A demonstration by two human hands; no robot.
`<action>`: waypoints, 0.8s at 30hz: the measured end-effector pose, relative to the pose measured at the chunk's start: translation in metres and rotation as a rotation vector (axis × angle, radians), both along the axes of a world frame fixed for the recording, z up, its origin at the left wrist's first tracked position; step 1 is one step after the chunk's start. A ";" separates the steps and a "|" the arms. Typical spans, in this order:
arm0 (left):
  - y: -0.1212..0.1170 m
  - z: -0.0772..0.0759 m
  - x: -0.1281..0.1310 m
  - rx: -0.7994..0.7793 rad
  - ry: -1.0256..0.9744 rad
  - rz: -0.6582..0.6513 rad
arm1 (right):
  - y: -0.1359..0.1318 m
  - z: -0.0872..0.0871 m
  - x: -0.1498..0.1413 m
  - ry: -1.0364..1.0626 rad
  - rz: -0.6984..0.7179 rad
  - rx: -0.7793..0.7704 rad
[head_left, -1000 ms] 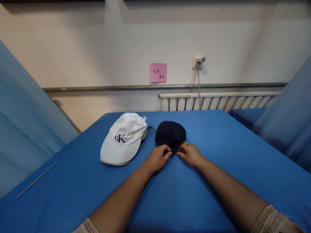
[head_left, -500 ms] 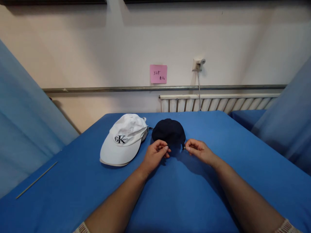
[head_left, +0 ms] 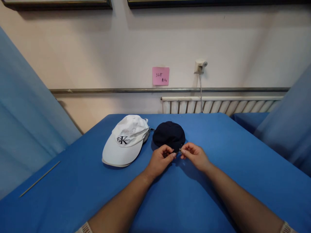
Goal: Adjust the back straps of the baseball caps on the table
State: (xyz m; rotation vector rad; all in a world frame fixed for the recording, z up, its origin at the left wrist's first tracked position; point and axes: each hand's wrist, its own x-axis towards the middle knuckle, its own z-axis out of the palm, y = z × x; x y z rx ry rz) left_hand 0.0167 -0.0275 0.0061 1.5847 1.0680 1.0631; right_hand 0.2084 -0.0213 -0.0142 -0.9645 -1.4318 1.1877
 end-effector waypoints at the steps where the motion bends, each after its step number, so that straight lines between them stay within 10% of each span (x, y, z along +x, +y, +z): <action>1: 0.000 -0.001 0.000 0.003 0.005 0.010 | -0.001 -0.001 -0.002 -0.003 -0.014 0.006; 8: -0.002 -0.001 0.004 -0.027 -0.047 0.009 | -0.001 -0.006 -0.006 0.055 -0.085 0.064; 24: -0.004 0.002 0.003 -0.084 -0.106 -0.041 | -0.002 0.003 0.010 -0.729 -0.140 0.591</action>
